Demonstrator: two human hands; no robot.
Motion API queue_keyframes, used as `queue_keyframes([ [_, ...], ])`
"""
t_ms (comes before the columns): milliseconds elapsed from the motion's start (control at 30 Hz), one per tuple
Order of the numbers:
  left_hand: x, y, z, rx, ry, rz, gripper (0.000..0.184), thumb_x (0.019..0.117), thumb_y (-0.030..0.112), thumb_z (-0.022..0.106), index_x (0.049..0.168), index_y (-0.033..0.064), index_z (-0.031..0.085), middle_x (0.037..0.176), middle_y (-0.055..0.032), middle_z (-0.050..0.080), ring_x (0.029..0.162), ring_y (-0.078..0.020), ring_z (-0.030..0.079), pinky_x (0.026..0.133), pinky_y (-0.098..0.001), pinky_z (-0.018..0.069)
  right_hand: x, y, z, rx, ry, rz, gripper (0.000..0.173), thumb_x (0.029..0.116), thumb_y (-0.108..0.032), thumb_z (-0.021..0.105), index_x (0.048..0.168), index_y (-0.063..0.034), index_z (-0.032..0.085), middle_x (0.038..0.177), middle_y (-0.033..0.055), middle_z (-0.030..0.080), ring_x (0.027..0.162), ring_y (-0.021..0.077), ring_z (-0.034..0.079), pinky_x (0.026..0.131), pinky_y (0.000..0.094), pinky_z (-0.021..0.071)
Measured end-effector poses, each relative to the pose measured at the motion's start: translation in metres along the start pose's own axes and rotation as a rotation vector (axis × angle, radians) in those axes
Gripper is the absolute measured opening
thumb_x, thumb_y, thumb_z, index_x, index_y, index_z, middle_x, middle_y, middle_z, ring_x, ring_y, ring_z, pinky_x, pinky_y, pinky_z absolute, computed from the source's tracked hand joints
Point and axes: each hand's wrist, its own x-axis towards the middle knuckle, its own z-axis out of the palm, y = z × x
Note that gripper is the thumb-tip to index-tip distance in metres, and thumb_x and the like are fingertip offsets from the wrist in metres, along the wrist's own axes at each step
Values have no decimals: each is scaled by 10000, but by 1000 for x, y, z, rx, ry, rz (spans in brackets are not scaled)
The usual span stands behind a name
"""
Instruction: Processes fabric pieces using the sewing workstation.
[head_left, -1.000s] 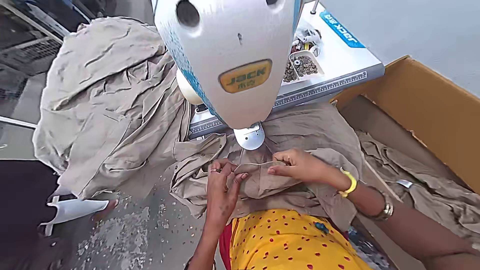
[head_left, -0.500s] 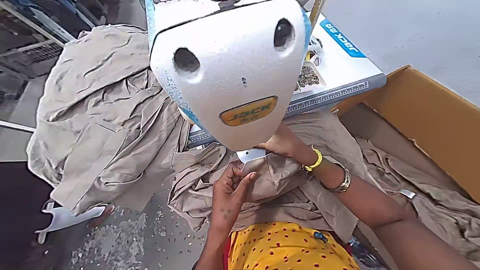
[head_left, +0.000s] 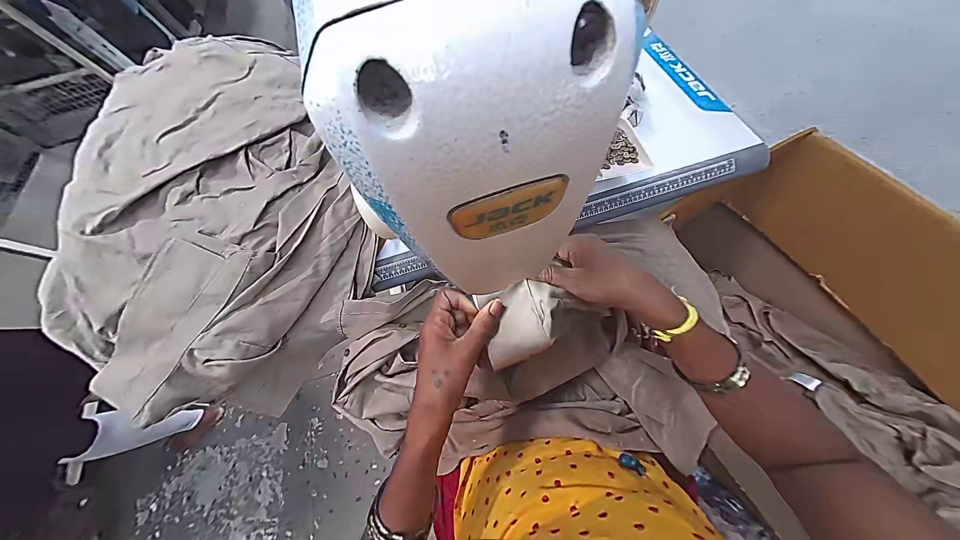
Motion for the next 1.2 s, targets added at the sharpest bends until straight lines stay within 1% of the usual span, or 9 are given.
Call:
queue_keyframes([
  [100,14,1,5,29,28,-33,351,901,128,724,1103,31,455,717,12,538,477,-46,499,417,-188,432,11,-1,-4,-9,46,-45,275,987,-202,688,737,-109,625,582,-51,492,516,28,438,512,238,358],
  [400,8,-3,9,42,81,-48,344,917,134,694,1128,17,448,802,-7,551,526,-45,528,432,-189,445,15,0,-4,9,-2,-52,258,979,-205,702,758,-100,620,571,-47,493,489,27,437,493,228,361],
  [500,-5,-8,4,62,59,18,266,977,181,604,1112,-3,467,843,13,569,639,-26,597,592,-208,549,16,12,-14,-118,32,-126,216,970,-276,710,853,-95,698,708,-18,599,634,77,544,617,313,454],
  [600,-27,-31,-7,110,-46,142,362,998,374,576,1116,39,510,974,71,626,861,12,640,799,-219,572,27,47,-36,-365,387,-226,205,996,-214,662,982,-31,753,928,146,709,851,313,695,750,548,559],
  [733,-40,-63,-10,535,-106,452,665,971,573,571,1207,-42,666,1192,-165,692,1157,-165,643,1008,-359,518,58,76,-56,-665,602,-241,225,988,-232,661,1100,-66,763,1061,189,689,1045,396,646,869,551,520],
  [767,-38,-63,-6,580,-102,512,615,994,531,563,1188,-38,695,1179,-189,701,1162,-197,650,1018,-382,516,67,79,-58,-710,579,-277,282,967,-287,689,1128,-66,756,1089,199,677,1063,413,625,868,566,489],
  [833,-36,-54,1,481,-97,545,417,1034,399,556,1061,28,745,1030,-65,751,1031,-59,689,944,-247,553,83,78,-57,-775,533,-283,449,916,-433,733,1163,-57,740,1156,208,665,1096,429,599,857,590,454],
  [967,-40,-19,0,-196,-375,141,261,1041,391,527,1081,258,749,961,134,750,876,45,685,813,-178,569,100,82,-54,-881,475,-278,668,824,-572,769,1166,-2,706,1233,230,642,1175,456,574,858,648,442],
  [1200,-35,-55,-14,261,-343,151,322,1037,311,548,918,66,720,763,43,717,682,-32,694,648,-239,605,71,94,-35,-767,663,-410,152,979,-183,672,1023,-64,756,1075,142,714,1099,371,647,867,552,485],
])
